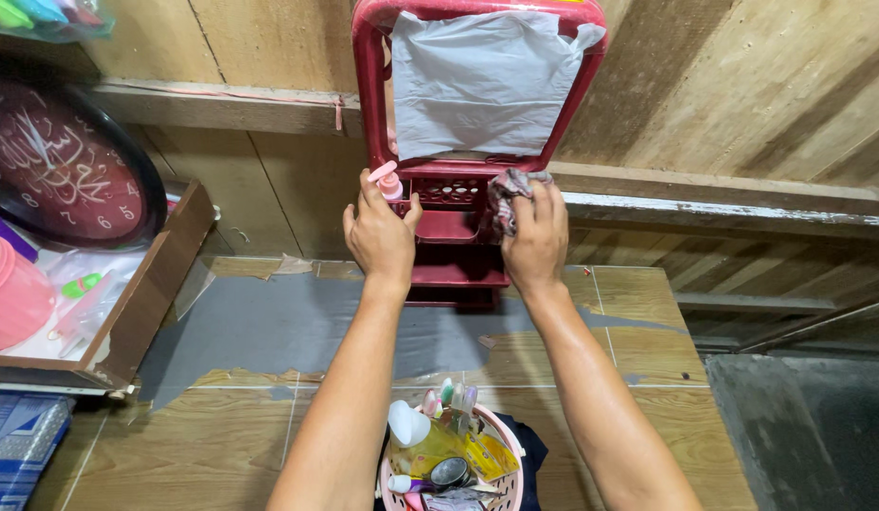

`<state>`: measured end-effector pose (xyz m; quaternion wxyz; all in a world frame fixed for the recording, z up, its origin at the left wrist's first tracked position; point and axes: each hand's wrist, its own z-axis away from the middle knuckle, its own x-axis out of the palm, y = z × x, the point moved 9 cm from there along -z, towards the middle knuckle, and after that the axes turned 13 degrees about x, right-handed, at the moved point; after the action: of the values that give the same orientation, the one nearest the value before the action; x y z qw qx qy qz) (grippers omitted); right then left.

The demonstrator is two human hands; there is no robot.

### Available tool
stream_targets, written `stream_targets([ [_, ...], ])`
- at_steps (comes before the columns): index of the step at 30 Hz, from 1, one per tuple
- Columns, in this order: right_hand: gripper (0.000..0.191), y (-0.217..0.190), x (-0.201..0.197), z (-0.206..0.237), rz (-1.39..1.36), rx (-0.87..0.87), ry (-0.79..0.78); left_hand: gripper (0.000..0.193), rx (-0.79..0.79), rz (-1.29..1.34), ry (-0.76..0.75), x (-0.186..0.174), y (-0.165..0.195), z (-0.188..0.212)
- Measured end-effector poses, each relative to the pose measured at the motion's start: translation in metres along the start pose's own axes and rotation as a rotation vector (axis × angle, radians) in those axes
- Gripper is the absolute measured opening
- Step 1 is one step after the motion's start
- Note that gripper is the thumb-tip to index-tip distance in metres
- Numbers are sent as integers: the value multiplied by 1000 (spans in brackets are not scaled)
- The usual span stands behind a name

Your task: The person takes toiletry items one at a time from a pink basket on the table, including a pump bottle, tubes, jars, and a cloth, and places them into the compartments of a red plastic bathroom shelf organizer with a mirror, arranging each item in its slot.

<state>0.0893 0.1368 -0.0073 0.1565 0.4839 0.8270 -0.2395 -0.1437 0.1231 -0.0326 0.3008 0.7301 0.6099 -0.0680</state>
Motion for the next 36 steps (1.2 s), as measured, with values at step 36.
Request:
stream_targets([
  [36,37,8,-15,-7,-67,96,89,82,6,0,-4,-1,0,1],
])
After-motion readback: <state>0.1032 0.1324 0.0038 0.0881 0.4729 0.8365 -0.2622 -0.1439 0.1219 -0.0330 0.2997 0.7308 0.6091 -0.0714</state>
